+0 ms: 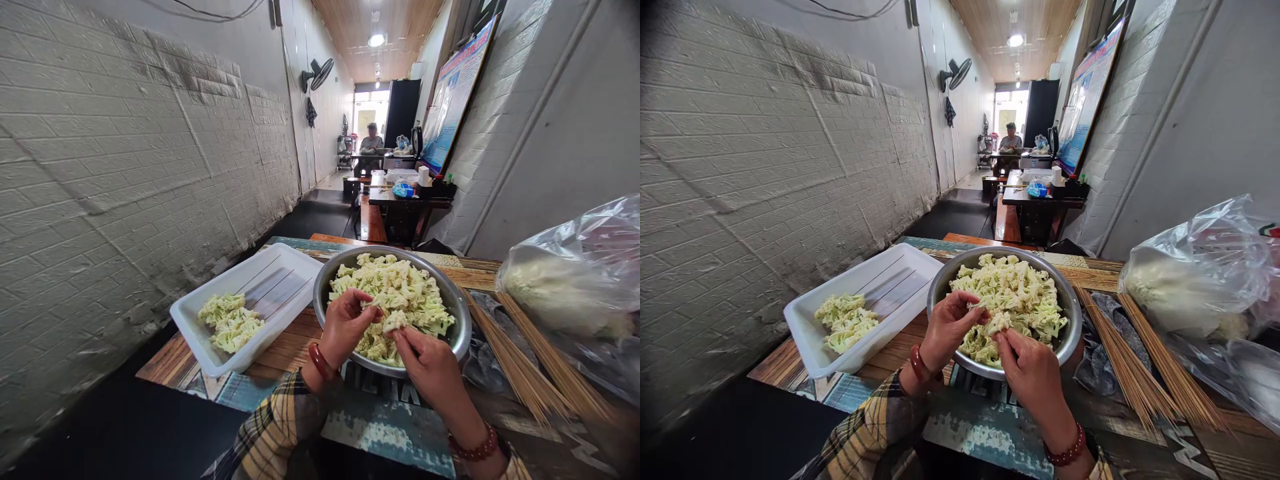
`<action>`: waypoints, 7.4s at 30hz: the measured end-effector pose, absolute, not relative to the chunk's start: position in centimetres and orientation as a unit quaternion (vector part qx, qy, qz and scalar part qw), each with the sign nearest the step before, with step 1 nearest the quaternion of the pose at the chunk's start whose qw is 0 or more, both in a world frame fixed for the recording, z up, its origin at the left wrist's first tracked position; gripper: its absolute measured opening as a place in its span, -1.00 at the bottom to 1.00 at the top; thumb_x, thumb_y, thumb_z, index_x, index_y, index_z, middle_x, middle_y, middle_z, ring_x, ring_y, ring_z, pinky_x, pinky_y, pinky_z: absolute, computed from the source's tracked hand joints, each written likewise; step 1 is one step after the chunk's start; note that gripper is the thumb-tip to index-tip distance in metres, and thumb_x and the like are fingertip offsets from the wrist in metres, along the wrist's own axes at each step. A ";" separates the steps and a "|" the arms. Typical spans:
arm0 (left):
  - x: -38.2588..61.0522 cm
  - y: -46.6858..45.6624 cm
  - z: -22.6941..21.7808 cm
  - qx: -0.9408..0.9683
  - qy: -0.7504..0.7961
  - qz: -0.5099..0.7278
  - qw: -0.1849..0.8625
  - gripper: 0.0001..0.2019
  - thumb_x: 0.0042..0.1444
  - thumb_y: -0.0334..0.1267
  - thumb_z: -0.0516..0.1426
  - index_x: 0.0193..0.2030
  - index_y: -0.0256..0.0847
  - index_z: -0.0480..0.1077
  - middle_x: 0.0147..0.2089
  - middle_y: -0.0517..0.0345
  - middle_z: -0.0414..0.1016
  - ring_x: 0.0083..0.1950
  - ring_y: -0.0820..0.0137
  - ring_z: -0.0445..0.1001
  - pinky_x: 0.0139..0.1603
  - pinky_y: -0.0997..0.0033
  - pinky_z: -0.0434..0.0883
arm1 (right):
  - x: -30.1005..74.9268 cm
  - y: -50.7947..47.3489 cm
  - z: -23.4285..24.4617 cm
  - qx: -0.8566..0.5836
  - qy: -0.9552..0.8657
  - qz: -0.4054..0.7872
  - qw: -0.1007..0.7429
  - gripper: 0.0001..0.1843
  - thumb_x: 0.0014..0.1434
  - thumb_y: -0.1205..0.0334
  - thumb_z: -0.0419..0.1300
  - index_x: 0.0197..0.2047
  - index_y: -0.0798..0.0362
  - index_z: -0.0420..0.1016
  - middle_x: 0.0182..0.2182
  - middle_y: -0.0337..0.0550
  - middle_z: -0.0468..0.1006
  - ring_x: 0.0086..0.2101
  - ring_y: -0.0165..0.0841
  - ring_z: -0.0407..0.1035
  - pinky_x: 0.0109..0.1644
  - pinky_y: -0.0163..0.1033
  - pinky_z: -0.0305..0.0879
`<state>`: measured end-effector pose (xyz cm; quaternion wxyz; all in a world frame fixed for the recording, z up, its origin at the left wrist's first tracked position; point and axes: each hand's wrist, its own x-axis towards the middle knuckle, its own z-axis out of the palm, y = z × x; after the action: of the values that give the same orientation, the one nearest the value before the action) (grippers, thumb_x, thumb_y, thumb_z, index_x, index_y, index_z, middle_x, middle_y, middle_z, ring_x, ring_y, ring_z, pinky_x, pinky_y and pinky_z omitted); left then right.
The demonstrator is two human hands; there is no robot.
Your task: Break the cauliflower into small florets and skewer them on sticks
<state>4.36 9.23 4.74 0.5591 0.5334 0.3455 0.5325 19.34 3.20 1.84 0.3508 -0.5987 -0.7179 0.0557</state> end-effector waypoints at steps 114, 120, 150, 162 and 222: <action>-0.1 17.7 3.7 0.906 0.388 0.170 -0.003 -0.67 0.00 -0.51 0.06 -0.15 -0.16 0.52 0.13 -0.01 0.41 0.16 0.14 0.28 0.21 0.06 0.17 | 20.0 3.3 1.3 -0.615 -0.681 0.040 0.396 -0.58 0.32 0.00 -0.08 -0.47 0.01 0.35 -0.52 -0.16 0.53 -0.46 -0.32 0.42 -0.39 -0.29 0.16; 0.1 17.3 4.2 0.912 0.370 0.174 0.043 -0.80 -0.03 -0.42 0.16 -0.29 -0.10 0.56 0.13 0.05 0.43 0.24 0.08 0.20 0.25 -0.04 0.09 | 19.8 3.3 1.5 -0.613 -0.682 0.039 0.396 -0.57 0.32 0.01 -0.09 -0.49 0.00 0.33 -0.56 -0.19 0.50 -0.49 -0.34 0.40 -0.40 -0.29 0.15; 3.8 12.0 5.1 0.510 0.280 0.442 0.683 -0.66 0.04 -0.08 0.18 -0.16 -0.30 0.53 -0.23 -0.04 0.51 -0.25 0.39 0.42 -0.34 0.47 0.34 | 20.0 3.2 2.2 -0.590 -0.676 0.142 0.418 -0.58 0.30 0.00 -0.06 -0.44 0.03 0.43 -0.55 -0.22 0.48 -0.47 -0.33 0.40 -0.38 -0.29 0.18; 3.7 11.9 4.8 0.485 0.275 0.470 0.684 -0.78 -0.11 -0.20 0.30 -0.37 -0.28 0.42 -0.30 0.09 0.50 -0.28 0.44 0.42 -0.17 0.40 0.34 | 20.1 3.2 2.0 -0.593 -0.688 0.121 0.400 -0.57 0.31 0.01 -0.07 -0.47 0.02 0.39 -0.54 -0.19 0.50 -0.48 -0.34 0.39 -0.39 -0.29 0.19; 3.9 11.4 4.5 0.467 0.335 0.508 0.642 -0.76 -0.20 -0.25 0.33 -0.38 -0.33 0.48 -0.47 0.09 0.55 -0.40 0.41 0.52 -0.28 0.44 0.36 | 19.6 3.3 1.9 -0.610 -0.713 0.074 0.337 -0.56 0.31 0.03 -0.09 -0.53 0.00 0.33 -0.58 -0.20 0.48 -0.52 -0.35 0.39 -0.39 -0.29 0.19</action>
<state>3.92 11.36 4.49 0.6415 0.4670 0.3348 0.5082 19.60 3.33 1.88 0.3374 -0.6098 -0.7134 0.0737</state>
